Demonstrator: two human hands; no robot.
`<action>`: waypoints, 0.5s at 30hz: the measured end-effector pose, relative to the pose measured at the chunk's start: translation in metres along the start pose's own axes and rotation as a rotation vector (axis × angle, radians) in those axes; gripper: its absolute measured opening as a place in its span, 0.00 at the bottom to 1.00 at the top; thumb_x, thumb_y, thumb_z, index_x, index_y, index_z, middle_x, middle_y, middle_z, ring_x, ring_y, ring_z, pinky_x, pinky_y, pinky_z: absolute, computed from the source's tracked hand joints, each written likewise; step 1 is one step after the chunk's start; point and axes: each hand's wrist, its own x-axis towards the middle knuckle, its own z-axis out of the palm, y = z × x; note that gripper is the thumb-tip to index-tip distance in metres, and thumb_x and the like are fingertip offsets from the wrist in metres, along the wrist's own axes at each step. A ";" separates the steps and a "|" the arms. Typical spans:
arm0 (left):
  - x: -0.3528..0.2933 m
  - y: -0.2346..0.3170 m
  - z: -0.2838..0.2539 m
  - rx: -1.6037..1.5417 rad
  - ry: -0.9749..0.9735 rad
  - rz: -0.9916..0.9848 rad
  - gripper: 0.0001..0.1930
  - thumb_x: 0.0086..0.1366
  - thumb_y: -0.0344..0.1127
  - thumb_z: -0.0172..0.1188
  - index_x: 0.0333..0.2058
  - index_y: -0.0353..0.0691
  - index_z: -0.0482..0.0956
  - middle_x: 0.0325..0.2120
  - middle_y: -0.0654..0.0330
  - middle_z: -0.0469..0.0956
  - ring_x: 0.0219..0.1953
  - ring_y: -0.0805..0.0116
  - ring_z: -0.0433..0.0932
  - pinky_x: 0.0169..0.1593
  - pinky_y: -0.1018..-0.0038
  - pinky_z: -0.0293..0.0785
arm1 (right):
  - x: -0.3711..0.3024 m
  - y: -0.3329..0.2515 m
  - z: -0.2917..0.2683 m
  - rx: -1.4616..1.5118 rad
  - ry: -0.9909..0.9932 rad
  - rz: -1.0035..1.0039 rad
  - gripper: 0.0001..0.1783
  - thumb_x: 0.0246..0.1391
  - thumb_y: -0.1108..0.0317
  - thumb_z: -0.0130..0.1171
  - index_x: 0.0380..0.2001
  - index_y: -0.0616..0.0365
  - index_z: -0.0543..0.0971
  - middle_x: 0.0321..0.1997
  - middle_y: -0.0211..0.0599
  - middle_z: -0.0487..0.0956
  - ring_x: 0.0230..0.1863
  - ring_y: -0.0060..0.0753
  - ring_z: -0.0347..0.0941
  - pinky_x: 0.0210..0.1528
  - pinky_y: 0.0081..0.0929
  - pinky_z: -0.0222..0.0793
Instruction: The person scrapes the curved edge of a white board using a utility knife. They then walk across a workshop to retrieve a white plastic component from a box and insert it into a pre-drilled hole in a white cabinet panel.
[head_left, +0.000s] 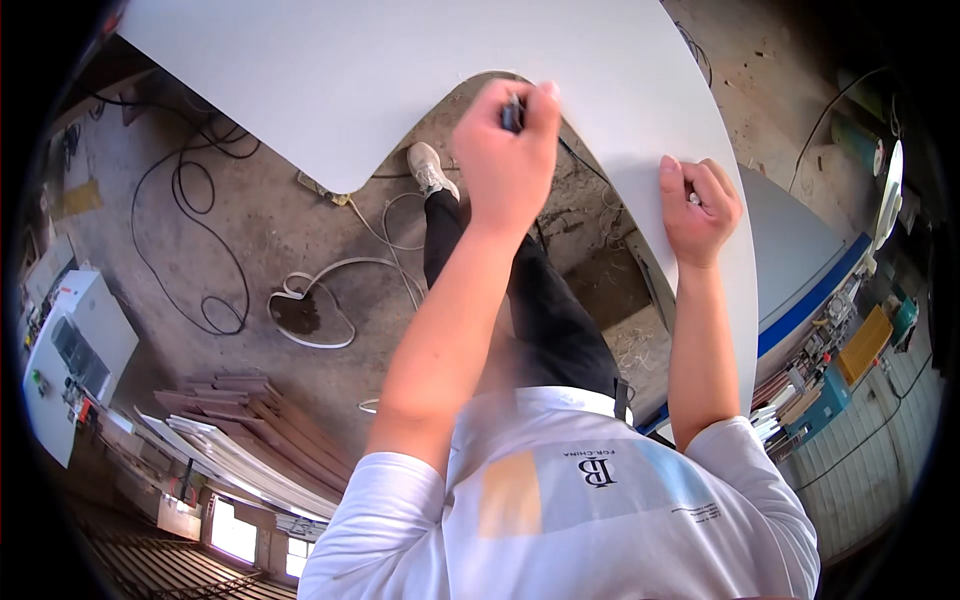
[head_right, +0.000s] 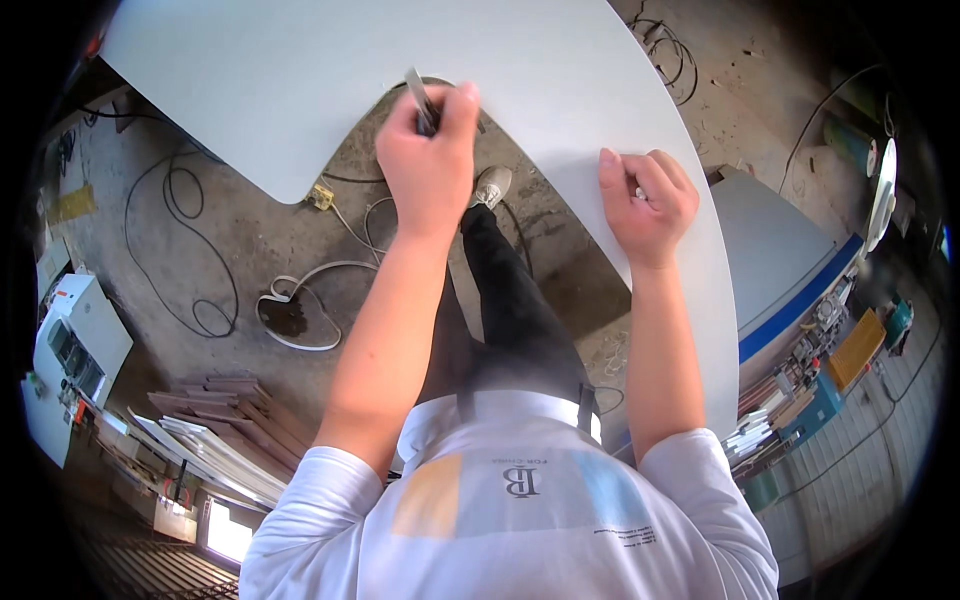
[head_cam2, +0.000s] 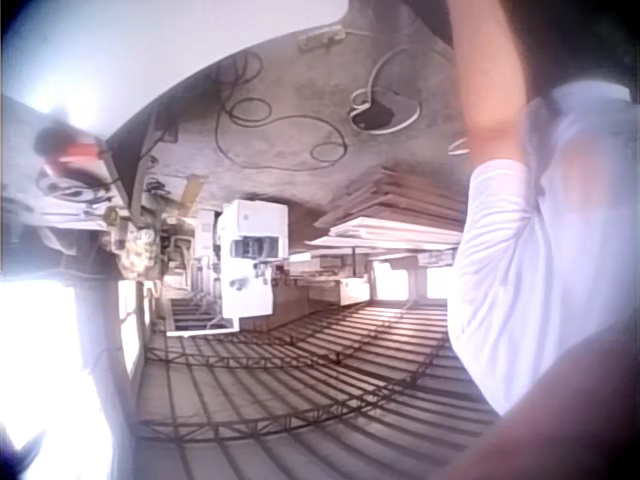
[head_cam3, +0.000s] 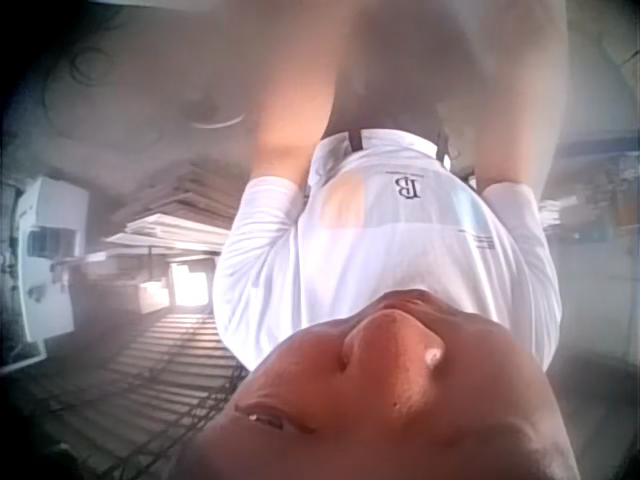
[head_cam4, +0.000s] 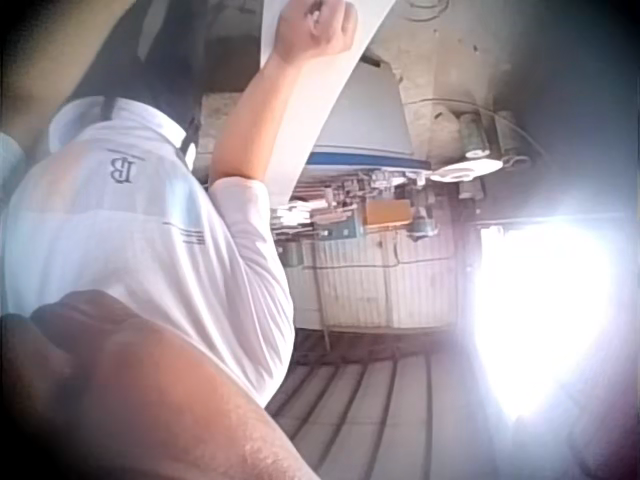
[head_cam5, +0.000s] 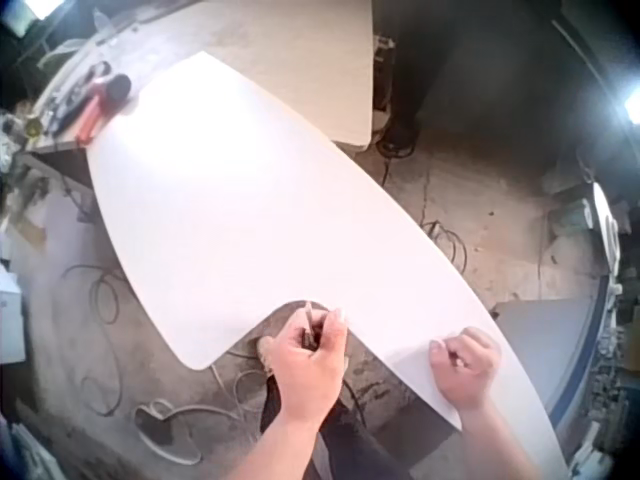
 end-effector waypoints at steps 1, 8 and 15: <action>-0.009 -0.001 -0.001 -0.010 -0.081 0.060 0.13 0.67 0.37 0.67 0.27 0.37 0.77 0.19 0.74 0.70 0.23 0.84 0.64 0.29 0.81 0.61 | -0.001 0.001 0.000 -0.002 0.003 0.001 0.13 0.51 0.71 0.72 0.18 0.58 0.78 0.15 0.27 0.70 0.17 0.22 0.62 0.20 0.23 0.55; -0.071 -0.047 -0.061 0.225 -0.326 -0.210 0.09 0.66 0.32 0.66 0.30 0.36 0.77 0.21 0.72 0.71 0.25 0.83 0.66 0.30 0.80 0.63 | -0.002 -0.013 0.001 -0.001 -0.024 0.074 0.11 0.52 0.71 0.71 0.20 0.58 0.80 0.16 0.28 0.73 0.18 0.22 0.65 0.21 0.22 0.58; -0.099 -0.093 -0.143 0.317 -0.055 -0.259 0.07 0.68 0.31 0.63 0.42 0.35 0.77 0.21 0.71 0.70 0.24 0.81 0.68 0.30 0.82 0.64 | -0.021 -0.109 0.050 0.670 -0.314 0.582 0.11 0.65 0.67 0.61 0.45 0.62 0.84 0.30 0.29 0.82 0.33 0.16 0.74 0.37 0.19 0.70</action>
